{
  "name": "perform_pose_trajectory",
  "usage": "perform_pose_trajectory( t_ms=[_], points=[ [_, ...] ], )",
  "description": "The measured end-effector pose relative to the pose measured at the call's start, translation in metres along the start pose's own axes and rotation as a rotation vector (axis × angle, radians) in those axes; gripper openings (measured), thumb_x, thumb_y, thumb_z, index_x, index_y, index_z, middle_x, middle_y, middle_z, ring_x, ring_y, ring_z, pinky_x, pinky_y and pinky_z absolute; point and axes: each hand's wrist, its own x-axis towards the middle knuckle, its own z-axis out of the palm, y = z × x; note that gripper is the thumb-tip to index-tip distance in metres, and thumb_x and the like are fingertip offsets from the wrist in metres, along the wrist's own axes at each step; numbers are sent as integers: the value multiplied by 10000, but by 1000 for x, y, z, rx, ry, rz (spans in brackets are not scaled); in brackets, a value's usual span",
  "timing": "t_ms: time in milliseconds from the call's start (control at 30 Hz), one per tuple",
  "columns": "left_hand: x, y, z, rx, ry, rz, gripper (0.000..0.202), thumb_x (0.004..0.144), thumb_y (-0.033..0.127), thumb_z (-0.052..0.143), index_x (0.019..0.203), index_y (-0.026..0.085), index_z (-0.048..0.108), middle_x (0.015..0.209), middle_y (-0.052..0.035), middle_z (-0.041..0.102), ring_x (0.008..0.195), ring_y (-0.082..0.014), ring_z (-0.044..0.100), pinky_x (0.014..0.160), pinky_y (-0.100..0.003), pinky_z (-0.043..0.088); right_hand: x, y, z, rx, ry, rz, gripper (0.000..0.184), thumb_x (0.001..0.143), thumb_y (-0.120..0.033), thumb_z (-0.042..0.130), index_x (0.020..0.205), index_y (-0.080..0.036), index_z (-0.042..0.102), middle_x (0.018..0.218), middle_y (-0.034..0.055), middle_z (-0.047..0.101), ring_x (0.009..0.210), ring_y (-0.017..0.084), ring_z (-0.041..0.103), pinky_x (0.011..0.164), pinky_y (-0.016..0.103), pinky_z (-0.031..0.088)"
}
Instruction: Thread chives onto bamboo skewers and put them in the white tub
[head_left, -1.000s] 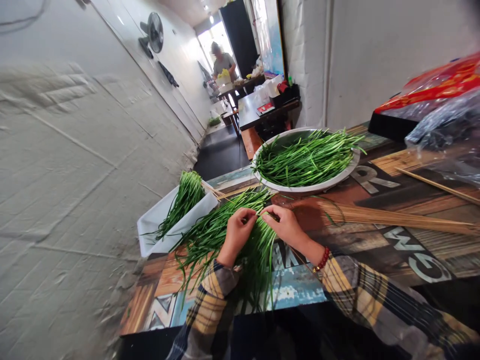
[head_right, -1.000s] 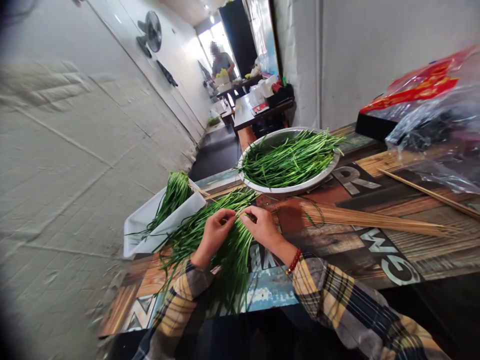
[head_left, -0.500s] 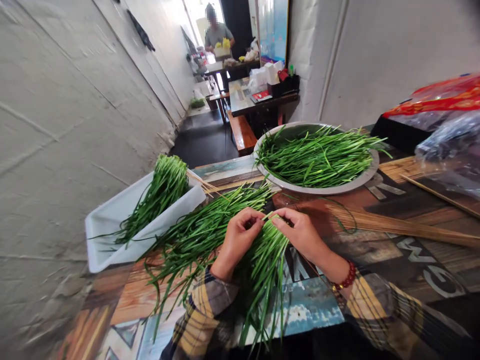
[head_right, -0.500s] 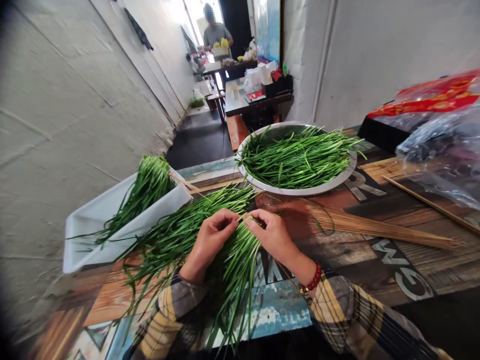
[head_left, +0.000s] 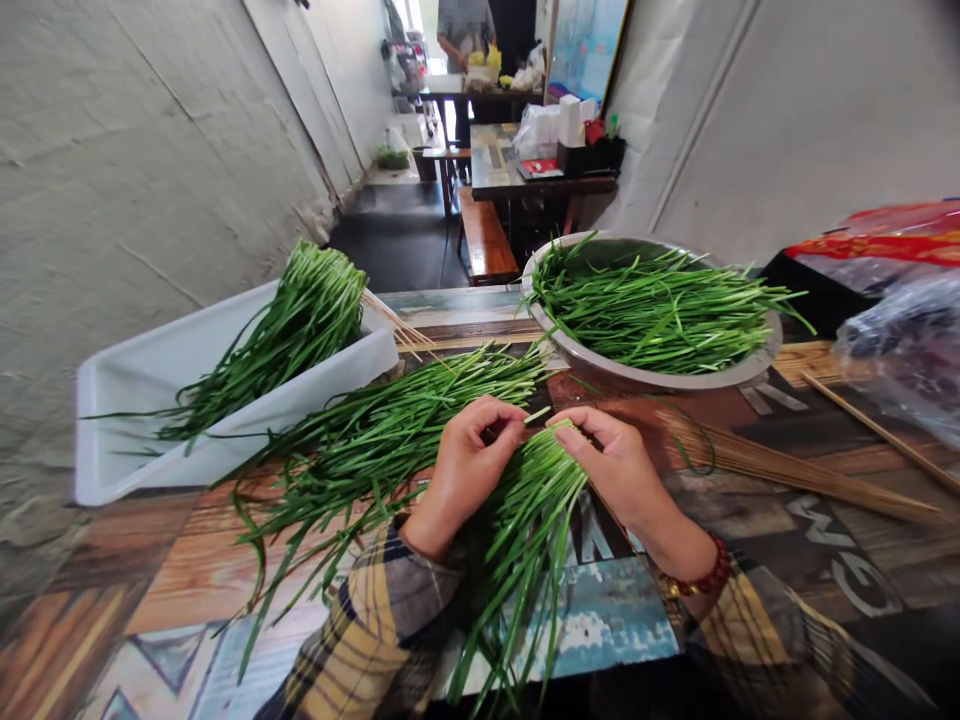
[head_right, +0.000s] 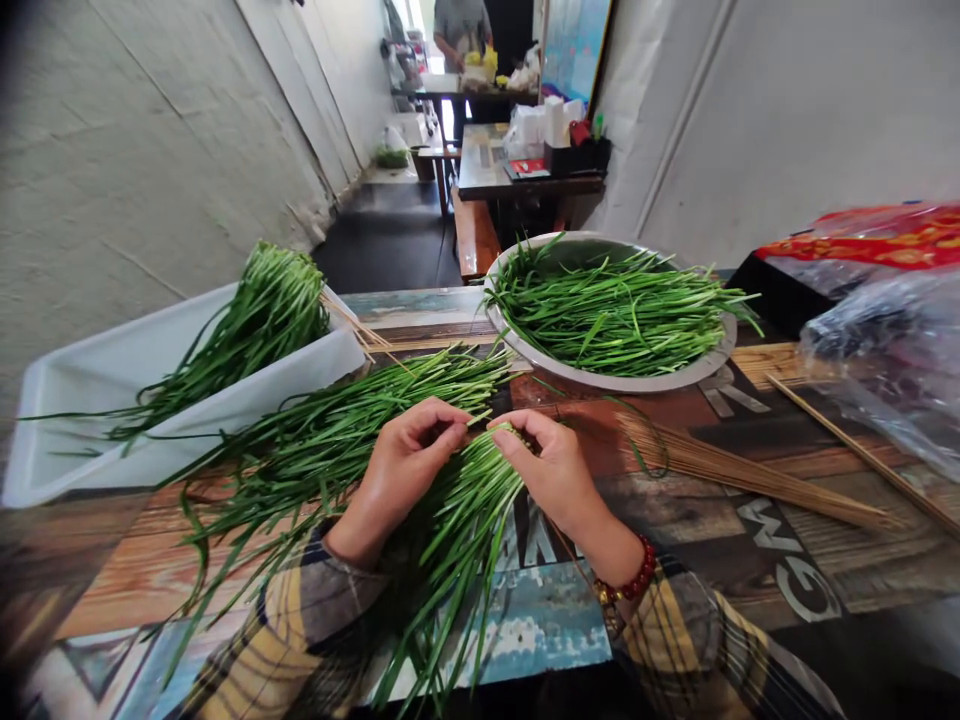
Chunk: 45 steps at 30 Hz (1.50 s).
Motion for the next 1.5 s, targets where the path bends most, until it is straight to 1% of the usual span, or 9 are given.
perform_pose_trajectory(
  t_ms=[100,167,433,567,800,1100,1233,1367,1500],
  points=[
    [-1,1,2,20,-28,36,113,819,184,588,774,175,691,756,-21,656,715,-141,596,661,-242,461,1,-1,0,21,-12,-5,228,847,-375,610,919,-180,702,891,42,722,796,182,645,714,268,501],
    [-1,3,2,29,-40,49,119,824,193,584,775,180,692,755,-23,654,713,-141,593,657,-244,455,1,-1,0,32,-22,1,225,848,-372,608,921,-181,704,902,44,726,807,186,647,721,273,503],
    [-2,6,2,26,-44,71,112,829,214,587,791,189,690,757,-25,649,717,-144,591,656,-250,457,1,-3,1,50,-28,28,224,841,-365,608,910,-172,702,867,37,726,774,178,646,700,268,508],
    [-2,7,2,21,-46,75,115,832,207,589,788,195,694,748,-24,644,705,-142,589,641,-252,453,2,-6,1,34,-38,17,211,841,-344,605,903,-173,711,843,26,726,763,172,649,693,263,504],
    [-2,11,2,20,-52,77,104,831,222,600,809,207,700,768,-23,651,728,-152,595,667,-261,461,1,-8,1,28,-25,4,219,838,-351,603,900,-178,722,846,26,730,763,174,654,690,267,510],
    [-2,12,1,34,-69,91,119,842,197,601,797,221,708,770,-14,654,734,-150,591,678,-264,463,1,-11,0,-9,-10,-33,201,842,-311,589,912,-189,732,889,28,739,809,182,666,736,278,508],
    [-1,12,1,36,-79,94,118,842,193,601,820,227,712,786,-16,653,750,-153,596,688,-266,469,2,-12,0,-10,2,-31,187,835,-300,585,881,-191,730,865,23,742,800,183,666,734,283,510],
    [-1,13,1,48,-90,114,112,842,205,607,832,225,716,789,-20,652,756,-153,601,690,-263,479,2,-12,0,-14,8,-23,182,829,-297,583,867,-187,722,844,20,738,784,180,660,722,283,510],
    [-1,13,1,69,-85,154,110,840,181,609,836,214,715,793,-21,659,761,-146,606,693,-252,482,2,-11,0,-14,7,-11,169,821,-291,583,863,-183,706,845,24,727,776,175,649,718,282,503]
  ],
)
